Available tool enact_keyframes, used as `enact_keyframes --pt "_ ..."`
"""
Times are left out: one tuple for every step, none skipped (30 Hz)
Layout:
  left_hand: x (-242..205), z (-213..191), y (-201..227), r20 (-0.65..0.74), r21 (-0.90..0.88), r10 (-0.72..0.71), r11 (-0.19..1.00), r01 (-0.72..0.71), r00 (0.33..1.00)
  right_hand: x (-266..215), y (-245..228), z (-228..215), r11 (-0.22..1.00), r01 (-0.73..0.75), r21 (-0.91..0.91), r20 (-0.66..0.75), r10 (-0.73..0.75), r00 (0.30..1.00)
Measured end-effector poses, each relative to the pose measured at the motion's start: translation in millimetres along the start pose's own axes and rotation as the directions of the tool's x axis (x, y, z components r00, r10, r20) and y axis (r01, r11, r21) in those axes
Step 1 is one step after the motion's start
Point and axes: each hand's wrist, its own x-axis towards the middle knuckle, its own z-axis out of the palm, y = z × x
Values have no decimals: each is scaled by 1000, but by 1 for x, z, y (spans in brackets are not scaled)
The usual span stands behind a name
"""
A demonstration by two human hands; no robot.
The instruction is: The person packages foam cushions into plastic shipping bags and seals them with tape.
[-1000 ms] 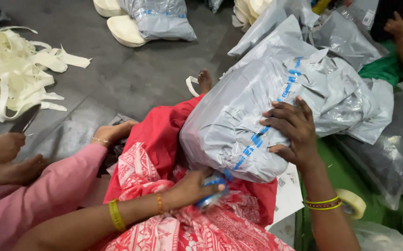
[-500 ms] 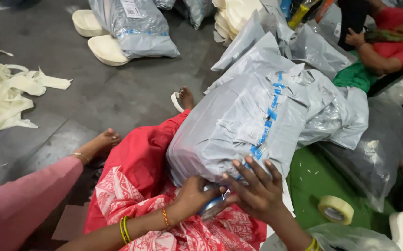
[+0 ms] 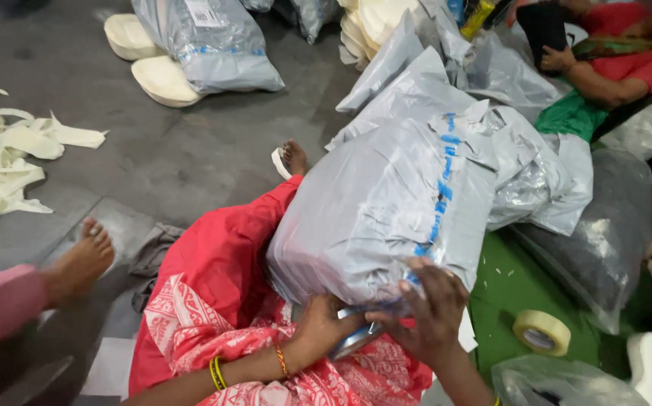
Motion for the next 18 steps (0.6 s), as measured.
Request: enact_keyframes --pt "0 4 -3 9 -3 -8 1000 8 1000 -7 -1 1 1000 -8 0 9 8 1000" --pt "-1 7 -5 24 -10 34 999 -34 999 -14 -3 1 996 -79 -44 -20 78 997" --pt "-2 11 -8 39 -18 76 997 -75 996 -22 -5 2 985 -151 -87 -53 146 988" --pt "-1 16 -13 51 -21 69 997 -68 996 -25 -1 4 983 -160 -91 -44 156 987" --pt "0 21 -18 108 -85 79 994 -70 991 -29 3 7 975 -187 -116 -66 180 981" --pt "1 25 -23 167 -145 92 987 -68 982 -33 5 10 965 -220 -142 -90 209 974" --pt "-3 24 -14 184 -144 84 988 -58 979 -28 10 10 961 -235 -148 -84 224 971" --pt "-5 22 -4 266 -274 107 961 -31 958 -21 15 12 961 -237 -140 -105 224 969" --pt "-8 20 5 343 -396 137 918 11 930 -14 21 14 962 -240 -132 -127 223 966" --pt "-7 22 -1 351 -390 128 921 20 928 -5 25 14 959 -251 -131 -126 236 964" --pt "-6 23 -7 337 -458 184 889 -10 923 5 29 14 964 -237 -120 -133 221 966" --pt "-4 24 -13 316 -525 242 850 -43 917 17 35 16 970 -218 -110 -144 202 969" --pt "-3 22 -13 321 -520 237 853 -38 917 24 37 16 968 -226 -108 -145 209 967" --pt "-1 19 -14 238 -464 256 877 -122 937 32 40 17 972 -208 -107 -138 193 972" --pt "0 17 -14 156 -398 281 895 -200 947 40 43 19 976 -190 -106 -130 176 976" --pt "7 21 -25 153 -395 273 898 -194 950 47 44 19 977 -192 -97 -127 179 976" --pt "13 25 -37 96 -297 248 932 -210 964 55 44 20 979 -181 -95 -104 171 980" --pt "21 29 -48 35 -196 230 956 -219 973 63 46 21 981 -166 -95 -82 159 984"
